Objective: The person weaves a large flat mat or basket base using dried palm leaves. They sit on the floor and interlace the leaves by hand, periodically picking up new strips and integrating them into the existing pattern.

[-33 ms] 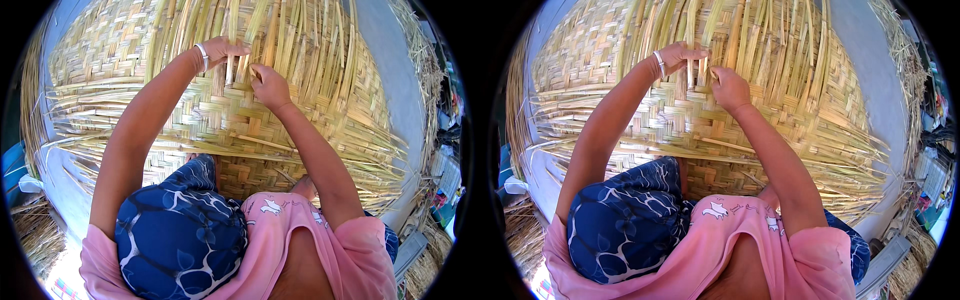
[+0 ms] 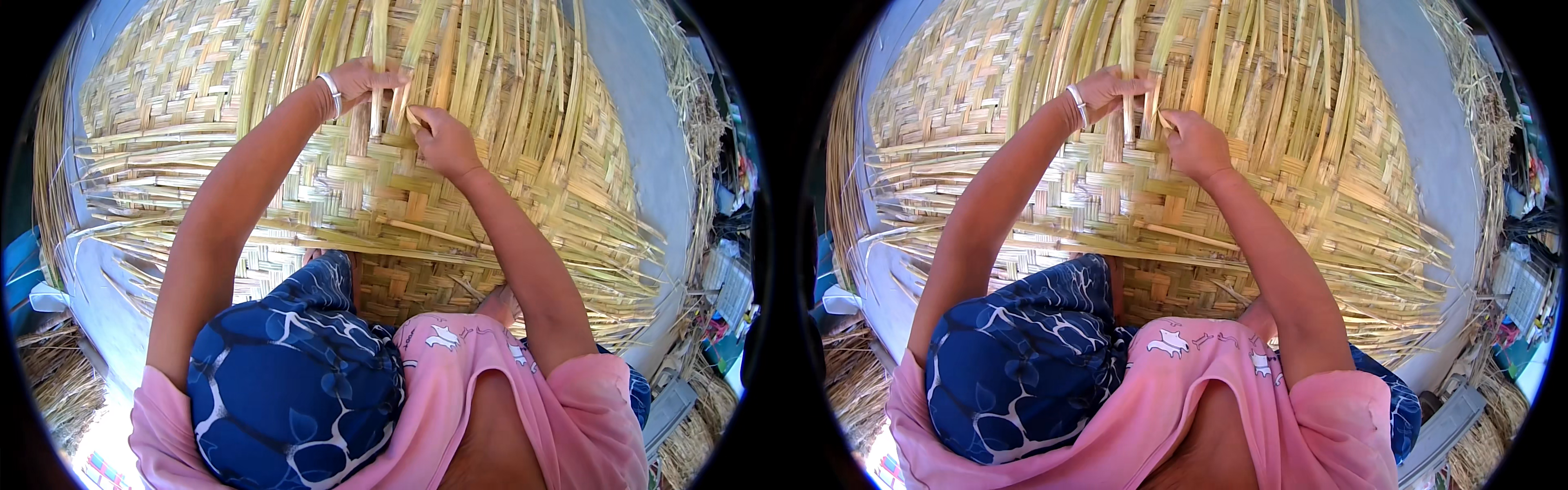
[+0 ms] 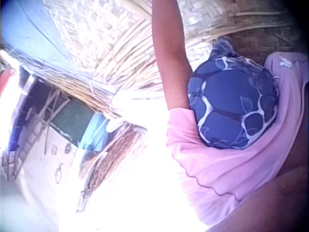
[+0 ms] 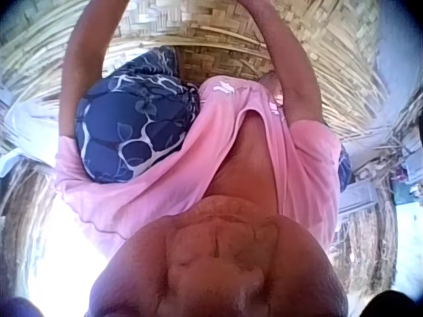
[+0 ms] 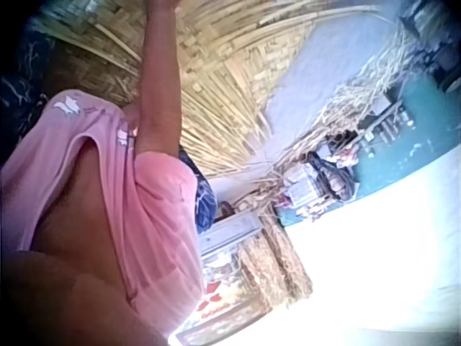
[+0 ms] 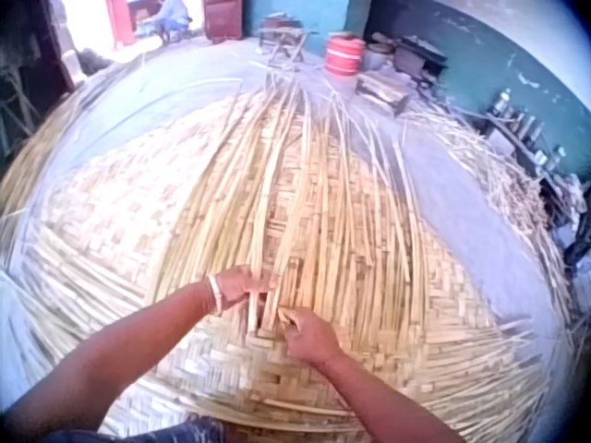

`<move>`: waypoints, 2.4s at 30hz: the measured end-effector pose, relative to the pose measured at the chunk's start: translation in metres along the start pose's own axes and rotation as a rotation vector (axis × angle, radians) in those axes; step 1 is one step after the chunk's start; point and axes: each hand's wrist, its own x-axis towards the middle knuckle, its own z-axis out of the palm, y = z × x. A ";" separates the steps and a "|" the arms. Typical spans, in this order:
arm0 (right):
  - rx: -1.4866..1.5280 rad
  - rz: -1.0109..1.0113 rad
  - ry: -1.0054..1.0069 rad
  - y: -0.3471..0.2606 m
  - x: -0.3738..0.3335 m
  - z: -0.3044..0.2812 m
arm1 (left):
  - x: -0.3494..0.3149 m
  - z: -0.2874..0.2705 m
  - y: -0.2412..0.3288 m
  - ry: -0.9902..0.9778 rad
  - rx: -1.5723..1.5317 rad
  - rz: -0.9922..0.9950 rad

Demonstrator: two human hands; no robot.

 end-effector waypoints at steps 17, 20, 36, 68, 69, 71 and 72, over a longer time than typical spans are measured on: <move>-0.241 0.025 -0.153 -0.019 0.003 -0.002 | -0.198 -0.154 -0.018 0.621 -0.966 0.616; -0.413 -0.053 -0.248 -0.030 0.003 -0.010 | -0.207 -0.147 -0.016 0.663 -0.725 0.576; -0.082 -0.187 -0.290 -0.087 0.049 0.037 | -0.193 -0.189 0.006 0.084 -0.464 0.569; -0.337 -0.015 -0.271 -0.106 0.054 0.044 | -0.096 -0.091 0.045 0.302 0.111 -0.052; -0.316 0.004 -0.247 -0.105 0.055 0.045 | -0.092 -0.090 0.042 0.305 0.109 -0.050; -0.281 0.047 -0.199 -0.103 0.056 0.045 | -0.083 -0.088 0.038 0.304 0.102 -0.043; -0.247 0.078 -0.177 -0.103 0.055 0.045 | -0.078 -0.088 0.038 0.301 0.078 -0.011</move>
